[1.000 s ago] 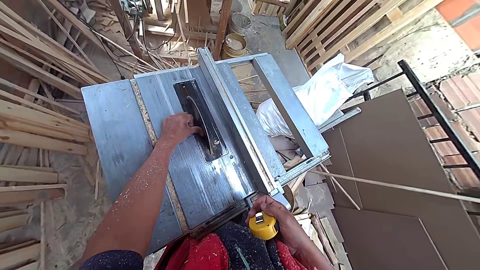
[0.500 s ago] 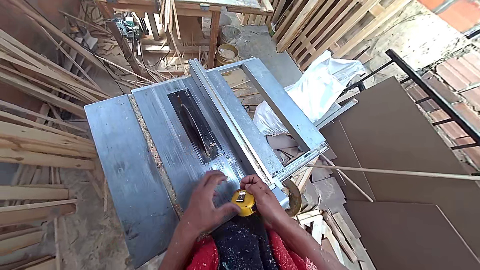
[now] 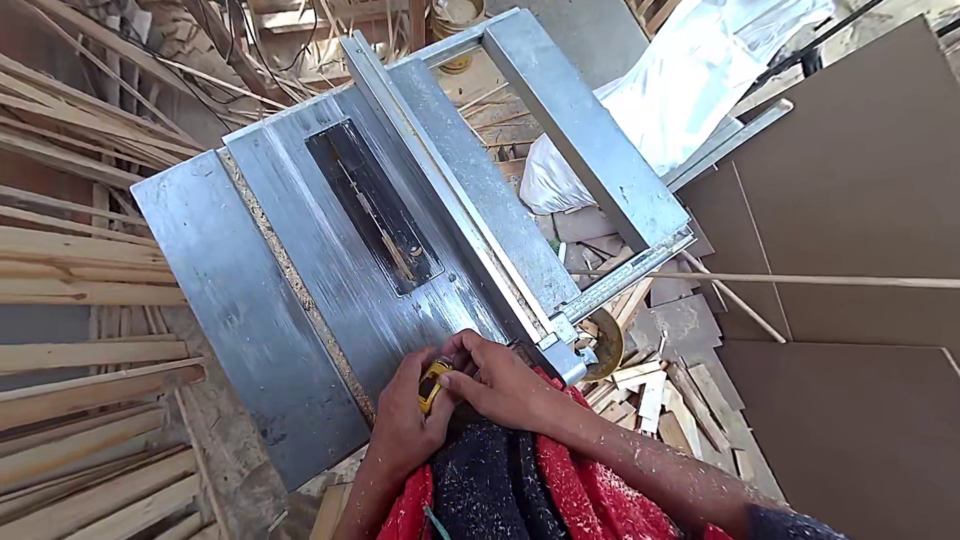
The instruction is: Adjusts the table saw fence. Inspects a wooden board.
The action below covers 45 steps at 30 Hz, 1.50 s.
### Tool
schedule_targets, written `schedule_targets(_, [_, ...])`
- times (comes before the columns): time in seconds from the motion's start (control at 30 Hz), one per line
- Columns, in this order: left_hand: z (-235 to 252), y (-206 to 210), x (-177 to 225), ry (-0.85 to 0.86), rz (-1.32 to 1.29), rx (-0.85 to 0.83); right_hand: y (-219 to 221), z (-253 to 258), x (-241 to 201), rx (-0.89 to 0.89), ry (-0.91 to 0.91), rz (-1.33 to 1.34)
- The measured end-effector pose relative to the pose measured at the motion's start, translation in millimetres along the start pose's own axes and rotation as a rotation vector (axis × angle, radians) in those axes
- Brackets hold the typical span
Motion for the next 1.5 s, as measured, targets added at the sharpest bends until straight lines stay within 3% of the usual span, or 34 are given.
schedule_targets(0.1, [-1, 8, -4, -0.067, -0.006, -0.085, 2, 2, 8, -0.070, 0.017, 0.065])
schedule_targets(0.2, [0, 6, 4, -0.080, 0.179, -0.169, 6, 4, 13, -0.096, 0.016, 0.253])
schedule_targets(0.37, [5, -6, 27, -0.003, 0.282, -0.237, -8, 0, 5, 0.062, -0.080, 0.558])
schedule_targets(0.6, [-23, -132, 30, 0.069, 0.419, 0.040, -106, -32, -4, 0.473, -0.367, 0.562])
schedule_targets(0.7, [-31, -162, 18, 0.042, 0.523, 0.135, -115, -28, 7, 0.528, -0.403, 0.477])
schedule_targets(0.87, [-30, -185, 3, -0.060, 0.706, 0.305, -110, -15, 26, 0.668, -0.272, 0.097])
schedule_targets(1.03, [-23, -192, 0, -0.207, 0.738, 0.356, -111, -15, 40, 0.795, -0.271, 0.173])
schedule_targets(1.33, [15, -178, 15, -0.387, 0.707, 0.369, -112, -10, 40, 0.830, -0.294, 0.187])
schedule_targets(1.5, [22, -182, 11, -0.398, 0.697, 0.363, -98, -16, 11, 0.736, -0.381, -0.053])
Point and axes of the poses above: each hand's wrist, its own z-axis towards the middle knuckle, its own y-axis out of the palm, x = y × z, the point moved 7 cm from there along z, towards the middle knuckle, and after that the axes turned 14 degrees about -z, right-handed, at the moved point
